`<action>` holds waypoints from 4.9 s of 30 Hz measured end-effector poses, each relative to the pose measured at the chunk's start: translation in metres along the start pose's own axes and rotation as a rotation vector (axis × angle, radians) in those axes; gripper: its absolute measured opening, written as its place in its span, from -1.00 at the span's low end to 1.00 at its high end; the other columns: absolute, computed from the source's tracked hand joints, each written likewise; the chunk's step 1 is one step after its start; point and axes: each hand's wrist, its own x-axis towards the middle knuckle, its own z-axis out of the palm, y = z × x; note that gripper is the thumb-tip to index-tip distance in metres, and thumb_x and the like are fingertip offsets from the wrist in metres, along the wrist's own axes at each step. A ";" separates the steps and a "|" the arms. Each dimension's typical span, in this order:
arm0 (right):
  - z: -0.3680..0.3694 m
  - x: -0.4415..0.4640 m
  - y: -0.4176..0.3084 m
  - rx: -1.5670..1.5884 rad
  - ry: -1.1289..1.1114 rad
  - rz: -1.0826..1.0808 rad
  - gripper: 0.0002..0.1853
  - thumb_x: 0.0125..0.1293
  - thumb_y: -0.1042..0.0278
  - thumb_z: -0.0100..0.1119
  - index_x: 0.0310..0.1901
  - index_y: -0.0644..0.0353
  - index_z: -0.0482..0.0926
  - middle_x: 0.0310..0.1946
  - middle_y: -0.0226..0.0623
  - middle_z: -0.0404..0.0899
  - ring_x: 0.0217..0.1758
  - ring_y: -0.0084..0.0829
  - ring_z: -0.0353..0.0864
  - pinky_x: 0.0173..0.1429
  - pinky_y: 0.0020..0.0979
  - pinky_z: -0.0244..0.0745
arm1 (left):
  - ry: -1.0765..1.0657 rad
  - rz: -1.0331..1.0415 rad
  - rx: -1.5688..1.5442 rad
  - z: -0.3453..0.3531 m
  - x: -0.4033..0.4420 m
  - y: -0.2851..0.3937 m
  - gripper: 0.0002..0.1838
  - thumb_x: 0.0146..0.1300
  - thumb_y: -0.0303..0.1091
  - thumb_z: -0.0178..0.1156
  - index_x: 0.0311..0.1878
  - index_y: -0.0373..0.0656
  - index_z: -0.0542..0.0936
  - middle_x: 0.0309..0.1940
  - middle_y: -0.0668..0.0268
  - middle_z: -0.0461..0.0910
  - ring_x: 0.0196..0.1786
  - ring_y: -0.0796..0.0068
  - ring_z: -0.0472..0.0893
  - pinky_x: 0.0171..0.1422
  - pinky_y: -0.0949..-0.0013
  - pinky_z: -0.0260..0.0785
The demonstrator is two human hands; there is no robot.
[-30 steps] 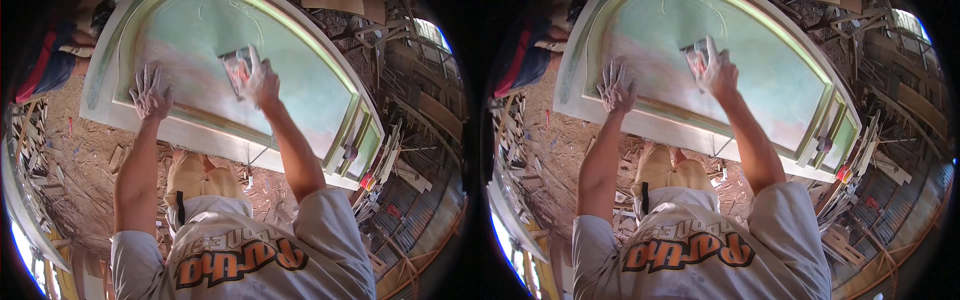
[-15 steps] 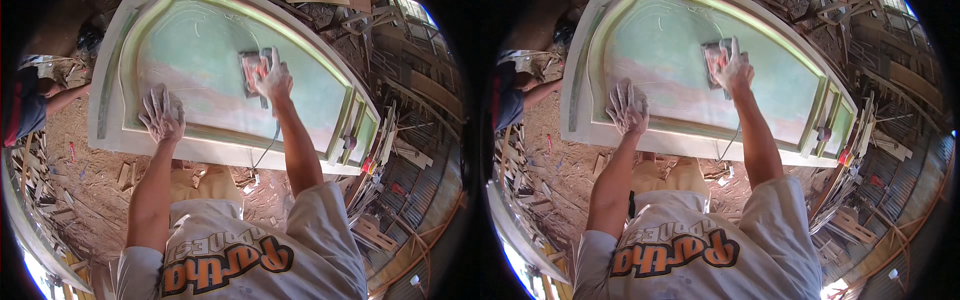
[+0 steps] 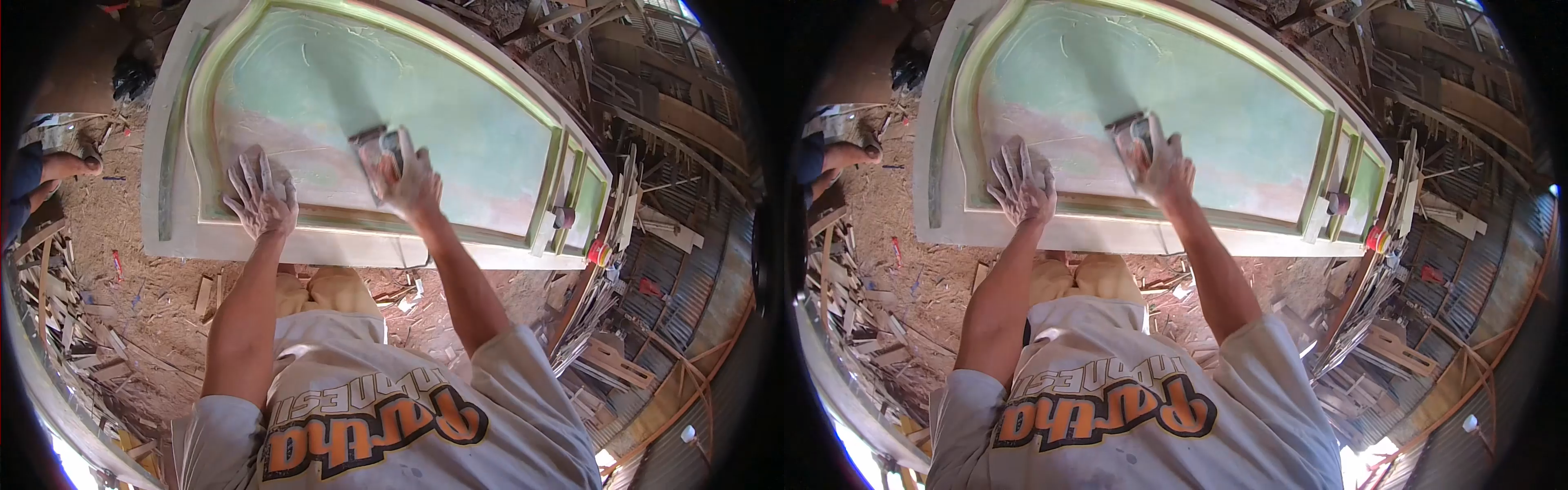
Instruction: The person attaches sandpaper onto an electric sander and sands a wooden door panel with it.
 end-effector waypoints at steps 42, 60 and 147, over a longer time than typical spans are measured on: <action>-0.029 0.171 0.080 -0.217 0.068 0.156 0.18 0.32 -0.08 0.58 0.87 -0.20 0.07 0.22 0.24 0.63 0.22 0.26 0.81 0.32 0.13 0.74 | 0.038 0.029 0.033 -0.004 -0.002 0.005 0.04 0.54 0.17 0.28 0.94 0.22 0.02 0.96 0.11 -0.19 0.94 -0.27 -0.18 0.81 -0.71 -0.19; 0.049 0.027 -0.041 0.321 -0.063 0.159 0.38 0.18 0.09 0.71 0.83 0.29 -0.09 0.42 0.56 0.40 0.30 0.44 0.71 0.27 0.21 0.73 | 0.019 0.241 -0.445 -0.056 0.002 0.084 0.06 0.58 0.37 0.24 0.92 0.07 0.08 0.80 -0.23 0.20 0.81 -0.41 0.18 0.82 -0.38 0.08; 0.092 -0.151 0.416 -0.093 0.504 1.159 -0.10 0.50 -0.40 0.22 0.76 -0.20 0.38 0.81 -0.39 0.24 0.87 0.31 -0.06 0.93 0.29 -0.21 | -0.116 0.954 0.194 -0.074 0.019 0.246 -0.23 0.25 0.12 0.57 0.26 -0.27 0.51 0.00 -0.20 0.68 0.01 -0.41 0.76 0.13 -0.32 0.66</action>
